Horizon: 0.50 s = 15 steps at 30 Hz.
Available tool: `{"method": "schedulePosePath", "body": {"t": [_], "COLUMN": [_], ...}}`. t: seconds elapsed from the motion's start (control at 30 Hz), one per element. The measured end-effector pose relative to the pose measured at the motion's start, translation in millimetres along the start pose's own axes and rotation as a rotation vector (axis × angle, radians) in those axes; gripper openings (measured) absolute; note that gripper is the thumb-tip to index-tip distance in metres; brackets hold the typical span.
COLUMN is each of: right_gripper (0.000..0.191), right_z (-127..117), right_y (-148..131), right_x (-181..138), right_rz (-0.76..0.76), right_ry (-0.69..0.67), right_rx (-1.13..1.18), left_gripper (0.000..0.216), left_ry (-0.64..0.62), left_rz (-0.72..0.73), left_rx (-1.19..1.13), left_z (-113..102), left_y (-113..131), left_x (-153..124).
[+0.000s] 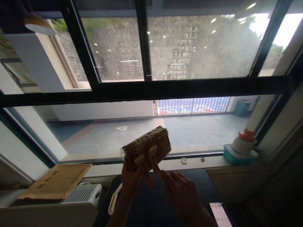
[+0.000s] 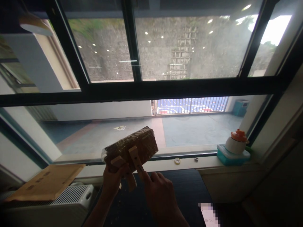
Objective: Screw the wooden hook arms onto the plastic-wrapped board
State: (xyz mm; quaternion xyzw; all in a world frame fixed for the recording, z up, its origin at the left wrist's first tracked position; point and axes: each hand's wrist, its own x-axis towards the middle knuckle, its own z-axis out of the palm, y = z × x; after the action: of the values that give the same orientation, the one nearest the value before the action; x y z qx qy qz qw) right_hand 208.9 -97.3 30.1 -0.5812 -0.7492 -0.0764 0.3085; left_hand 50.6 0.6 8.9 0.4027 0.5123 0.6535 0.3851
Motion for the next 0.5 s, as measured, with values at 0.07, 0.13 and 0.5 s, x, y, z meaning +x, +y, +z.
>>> {"method": "schedulePosePath", "body": {"t": [0.07, 0.13, 0.5], "right_gripper": [0.032, 0.029, 0.031], "right_z": [1.5, 2.6, 3.0], "right_y": [-0.4, -1.1, 4.3], "right_x": [-0.2, -0.7, -0.8], "right_rz": [0.009, 0.064, 0.354], "right_ry": [-0.01, -0.024, -0.16], "right_rx": [0.015, 0.113, 0.497], "left_gripper": [0.061, 0.061, 0.058], "left_ry": [-0.018, -0.03, -0.024], "left_rz": [0.0, 0.006, 0.038], "left_rx": [-0.008, 0.01, 0.126], "left_z": [-0.8, -2.3, -5.7], "left_y": [0.2, 1.0, 1.1], "left_x": [0.8, 1.9, -0.1]}}
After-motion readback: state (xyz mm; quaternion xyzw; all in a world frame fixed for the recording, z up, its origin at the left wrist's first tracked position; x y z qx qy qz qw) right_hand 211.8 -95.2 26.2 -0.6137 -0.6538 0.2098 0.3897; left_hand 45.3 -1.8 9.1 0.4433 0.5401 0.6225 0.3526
